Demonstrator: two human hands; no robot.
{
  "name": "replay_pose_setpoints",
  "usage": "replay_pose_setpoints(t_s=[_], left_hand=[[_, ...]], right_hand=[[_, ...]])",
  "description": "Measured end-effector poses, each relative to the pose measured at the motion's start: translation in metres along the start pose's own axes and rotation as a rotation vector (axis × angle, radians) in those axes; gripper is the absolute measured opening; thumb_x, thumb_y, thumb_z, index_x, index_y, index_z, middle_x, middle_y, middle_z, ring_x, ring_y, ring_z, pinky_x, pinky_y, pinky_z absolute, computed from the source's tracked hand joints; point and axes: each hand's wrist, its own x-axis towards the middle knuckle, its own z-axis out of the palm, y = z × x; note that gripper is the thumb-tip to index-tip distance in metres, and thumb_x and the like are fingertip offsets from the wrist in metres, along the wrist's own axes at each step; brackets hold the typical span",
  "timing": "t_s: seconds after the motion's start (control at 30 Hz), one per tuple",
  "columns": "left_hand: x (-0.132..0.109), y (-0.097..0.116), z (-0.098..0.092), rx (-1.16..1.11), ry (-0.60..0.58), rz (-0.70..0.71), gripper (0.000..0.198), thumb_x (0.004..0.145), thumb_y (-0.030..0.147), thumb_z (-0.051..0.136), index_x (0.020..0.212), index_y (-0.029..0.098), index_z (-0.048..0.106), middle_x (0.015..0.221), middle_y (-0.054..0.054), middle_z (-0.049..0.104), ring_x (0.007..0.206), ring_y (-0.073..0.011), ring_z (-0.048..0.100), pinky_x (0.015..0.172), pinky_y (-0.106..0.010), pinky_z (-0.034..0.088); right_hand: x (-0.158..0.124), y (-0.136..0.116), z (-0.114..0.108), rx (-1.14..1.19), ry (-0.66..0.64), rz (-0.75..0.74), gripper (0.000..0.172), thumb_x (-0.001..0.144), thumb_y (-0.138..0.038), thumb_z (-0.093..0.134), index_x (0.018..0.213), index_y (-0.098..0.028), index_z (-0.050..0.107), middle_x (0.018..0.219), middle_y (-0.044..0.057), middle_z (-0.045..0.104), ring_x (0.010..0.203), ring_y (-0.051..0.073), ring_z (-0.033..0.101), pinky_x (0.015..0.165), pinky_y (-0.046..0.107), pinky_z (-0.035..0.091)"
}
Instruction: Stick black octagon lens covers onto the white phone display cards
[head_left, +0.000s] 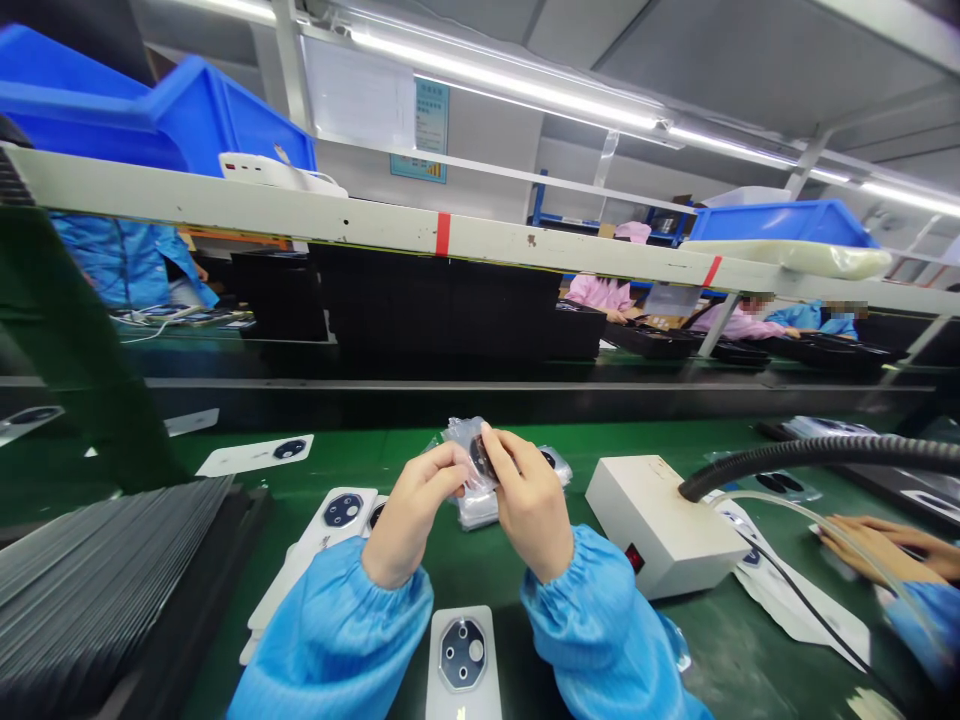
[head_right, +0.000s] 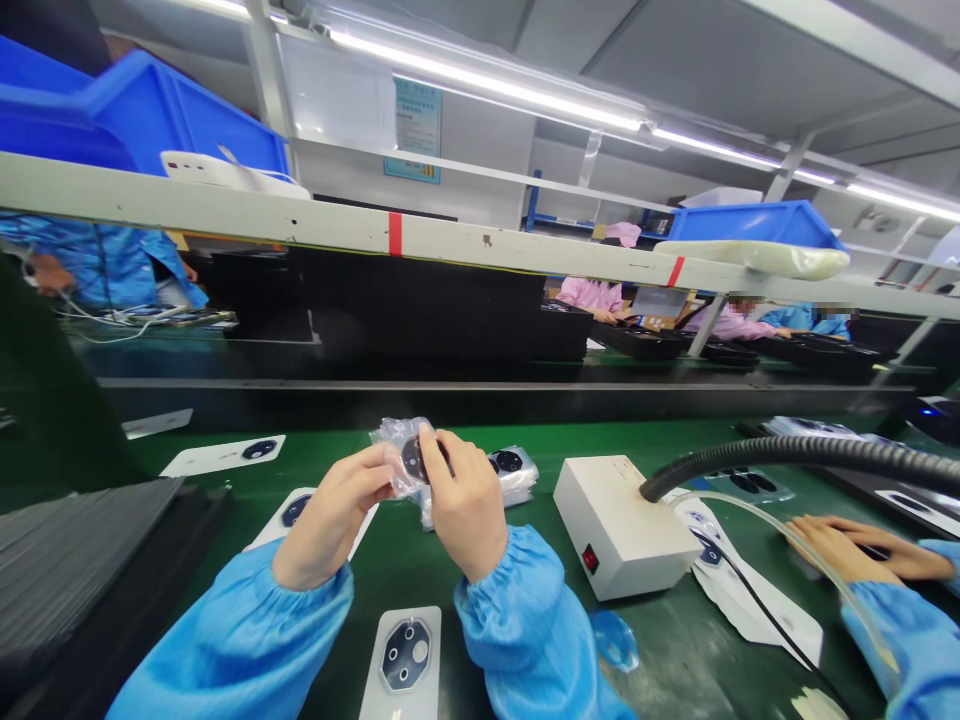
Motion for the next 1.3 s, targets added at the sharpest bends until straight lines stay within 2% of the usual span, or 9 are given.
replay_pose_setpoints(t_s=[0.2,0.33,0.47,0.63,0.9,1.0,1.1,1.2,1.3], left_hand=[[0.007,-0.003,0.001,0.034,0.079,-0.016,0.008,0.066,0.021,0.050,0.061,0.015,0.051,0.061,0.001,0.048,0.061,-0.0113,0.045,0.061,-0.024,0.037],[0.014,-0.003,-0.008,0.087,0.065,0.019,0.009,0.063,0.019,0.047,0.054,0.016,0.048,0.055,0.002,0.047,0.057,-0.0101,0.045,0.060,-0.023,0.037],[0.014,-0.005,-0.012,0.170,-0.055,0.040,0.010,0.060,0.014,0.047,0.052,0.015,0.051,0.055,0.002,0.049,0.057,-0.0102,0.045,0.057,-0.023,0.035],[0.012,-0.006,-0.011,0.183,-0.064,0.058,0.014,0.064,0.016,0.048,0.051,0.016,0.051,0.057,0.002,0.047,0.059,-0.0101,0.044,0.058,-0.024,0.034],[0.016,-0.007,-0.010,0.107,0.307,0.119,0.017,0.066,0.017,0.048,0.049,0.016,0.049,0.074,-0.004,0.050,0.076,-0.0151,0.050,0.072,-0.028,0.040],[0.011,-0.004,-0.011,0.118,0.412,0.221,0.016,0.068,0.017,0.051,0.052,0.016,0.053,0.112,-0.008,0.049,0.102,-0.0194,0.048,0.089,-0.031,0.037],[0.003,0.002,-0.011,0.160,0.370,0.372,0.016,0.069,0.014,0.053,0.053,0.017,0.052,0.132,-0.001,0.046,0.122,-0.0209,0.039,0.103,-0.032,0.027],[-0.003,0.006,-0.010,0.263,0.257,0.566,0.018,0.072,0.015,0.054,0.055,0.017,0.052,0.117,-0.004,0.060,0.122,-0.0205,0.043,0.108,-0.035,0.023],[-0.004,0.008,-0.006,0.376,0.212,0.609,0.018,0.076,0.019,0.051,0.058,0.017,0.052,0.081,-0.005,0.063,0.086,-0.0152,0.060,0.091,-0.032,0.042]], right_hand=[[-0.002,0.010,0.000,-0.030,-0.071,-0.059,0.051,0.086,-0.012,0.036,0.137,-0.017,0.034,0.114,0.015,0.055,0.098,0.026,0.053,0.079,0.044,0.049],[0.004,0.015,-0.003,0.190,-0.207,-0.134,0.056,0.087,-0.035,0.043,0.139,-0.019,0.029,0.130,0.015,0.043,0.116,0.028,0.044,0.088,0.046,0.046],[0.007,0.014,-0.008,0.291,-0.190,-0.243,0.047,0.089,-0.018,0.041,0.135,-0.026,0.035,0.132,0.009,0.043,0.119,0.024,0.041,0.091,0.041,0.043],[0.006,0.018,-0.010,0.177,-0.020,-0.276,0.039,0.083,-0.011,0.052,0.119,-0.024,0.053,0.106,0.009,0.059,0.098,0.024,0.052,0.080,0.043,0.045],[0.007,0.017,-0.014,0.207,0.079,-0.217,0.015,0.079,-0.013,0.057,0.092,-0.019,0.059,0.105,0.010,0.061,0.100,0.025,0.056,0.084,0.042,0.046],[0.004,0.015,-0.014,0.379,-0.066,-0.105,0.008,0.086,-0.019,0.046,0.086,-0.020,0.054,0.102,0.006,0.064,0.090,0.018,0.062,0.073,0.029,0.051],[0.001,0.014,-0.018,0.533,-0.200,0.122,0.014,0.090,-0.026,0.040,0.091,-0.022,0.053,0.095,0.003,0.067,0.085,0.015,0.064,0.067,0.023,0.052],[0.002,0.013,-0.024,0.646,-0.195,0.326,0.019,0.088,-0.034,0.043,0.093,-0.022,0.056,0.092,0.003,0.067,0.087,0.017,0.064,0.072,0.026,0.054],[0.003,0.016,-0.026,0.739,-0.166,0.526,0.021,0.085,-0.040,0.046,0.088,-0.022,0.056,0.088,0.005,0.067,0.083,0.019,0.064,0.071,0.028,0.055]])
